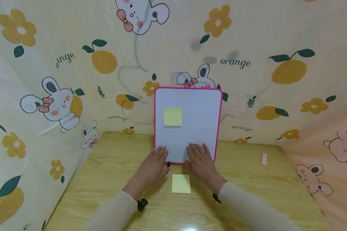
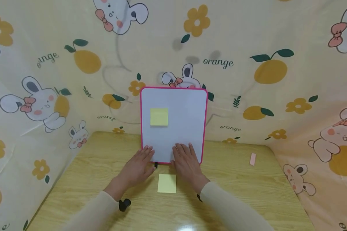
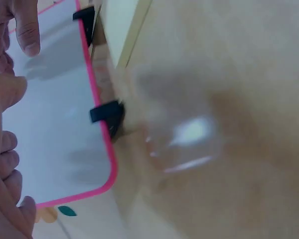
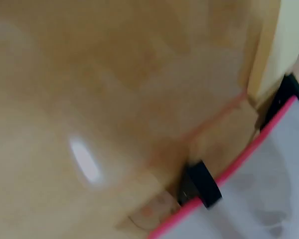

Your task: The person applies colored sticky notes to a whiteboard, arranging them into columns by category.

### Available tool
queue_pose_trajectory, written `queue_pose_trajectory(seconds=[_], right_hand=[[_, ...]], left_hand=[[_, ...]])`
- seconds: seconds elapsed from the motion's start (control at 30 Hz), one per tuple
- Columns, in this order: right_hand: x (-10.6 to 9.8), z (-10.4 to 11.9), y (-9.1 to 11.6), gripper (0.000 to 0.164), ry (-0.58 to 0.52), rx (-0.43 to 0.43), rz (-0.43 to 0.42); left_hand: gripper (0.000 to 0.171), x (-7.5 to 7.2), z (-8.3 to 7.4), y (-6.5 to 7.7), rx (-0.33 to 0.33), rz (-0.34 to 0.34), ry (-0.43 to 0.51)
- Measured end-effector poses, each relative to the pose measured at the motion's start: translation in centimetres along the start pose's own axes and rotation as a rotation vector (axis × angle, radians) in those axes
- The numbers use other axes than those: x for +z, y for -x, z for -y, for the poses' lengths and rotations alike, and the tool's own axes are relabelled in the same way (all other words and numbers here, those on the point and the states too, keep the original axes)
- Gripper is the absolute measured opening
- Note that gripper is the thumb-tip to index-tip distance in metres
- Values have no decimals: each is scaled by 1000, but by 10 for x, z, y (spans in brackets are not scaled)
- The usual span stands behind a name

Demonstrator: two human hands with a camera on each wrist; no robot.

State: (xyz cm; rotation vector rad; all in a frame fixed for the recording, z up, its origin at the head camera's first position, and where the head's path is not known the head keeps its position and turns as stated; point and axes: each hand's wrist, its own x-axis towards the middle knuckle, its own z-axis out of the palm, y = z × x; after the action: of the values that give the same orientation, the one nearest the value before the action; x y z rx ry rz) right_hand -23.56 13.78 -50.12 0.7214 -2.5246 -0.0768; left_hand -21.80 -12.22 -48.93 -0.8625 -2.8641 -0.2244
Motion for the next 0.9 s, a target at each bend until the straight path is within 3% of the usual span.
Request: queue_pose_trajectory(seconds=[0.27,0.43,0.67,0.9], right_hand=[[-2,9,33,56,-89,3,-11],[-2,19,52,56,-166,-7,35],[-10,32,69,56,-195,-44,149],[-14,38,78,52,-210,-86,176]], left_hand=[[72,17,-18,32,3,44,101],[75,29,-27,45,40,117,134],[82,35,-34,51,56,185,187],[89,39,-35,52,66,209,202]])
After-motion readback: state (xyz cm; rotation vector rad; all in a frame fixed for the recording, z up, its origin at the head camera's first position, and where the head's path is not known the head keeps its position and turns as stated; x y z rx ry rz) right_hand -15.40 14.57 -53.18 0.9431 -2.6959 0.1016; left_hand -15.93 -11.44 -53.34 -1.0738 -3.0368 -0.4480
